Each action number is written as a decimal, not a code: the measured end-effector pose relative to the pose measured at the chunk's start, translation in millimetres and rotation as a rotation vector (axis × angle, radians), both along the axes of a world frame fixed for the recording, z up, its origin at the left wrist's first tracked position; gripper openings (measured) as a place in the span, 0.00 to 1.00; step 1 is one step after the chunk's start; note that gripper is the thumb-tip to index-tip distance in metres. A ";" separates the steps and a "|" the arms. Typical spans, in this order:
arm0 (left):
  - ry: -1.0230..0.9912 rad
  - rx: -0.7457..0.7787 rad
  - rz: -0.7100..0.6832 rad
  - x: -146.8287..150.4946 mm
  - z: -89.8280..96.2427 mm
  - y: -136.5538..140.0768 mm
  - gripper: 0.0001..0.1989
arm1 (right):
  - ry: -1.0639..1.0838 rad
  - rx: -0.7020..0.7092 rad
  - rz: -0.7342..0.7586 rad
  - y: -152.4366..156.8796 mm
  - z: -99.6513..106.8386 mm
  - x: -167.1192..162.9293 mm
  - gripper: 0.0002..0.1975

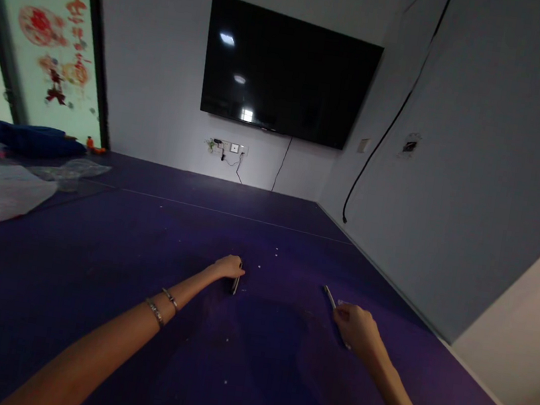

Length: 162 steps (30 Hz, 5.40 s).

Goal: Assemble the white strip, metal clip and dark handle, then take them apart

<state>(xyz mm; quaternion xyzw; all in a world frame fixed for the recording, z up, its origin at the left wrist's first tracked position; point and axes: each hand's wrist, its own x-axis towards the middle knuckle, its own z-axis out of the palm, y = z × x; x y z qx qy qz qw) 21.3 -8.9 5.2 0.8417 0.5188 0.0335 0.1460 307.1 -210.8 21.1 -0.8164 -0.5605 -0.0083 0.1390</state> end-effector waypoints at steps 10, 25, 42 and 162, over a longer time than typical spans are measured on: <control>-0.047 0.011 0.047 -10.2 0.9 -8.7 0.26 | -0.035 -0.100 0.024 4.6 -8.4 26.0 0.13; -0.055 0.009 0.143 -21.6 -0.8 -41.4 0.22 | 0.002 -0.215 0.125 20.5 -34.7 47.2 0.16; -0.026 0.108 0.183 -12.4 -8.7 -46.8 0.22 | -0.010 -0.075 0.220 63.0 -20.0 -109.3 0.17; -0.162 0.258 0.215 -19.3 -29.6 -38.2 0.16 | 0.367 0.336 0.422 134.6 -23.2 -88.9 0.15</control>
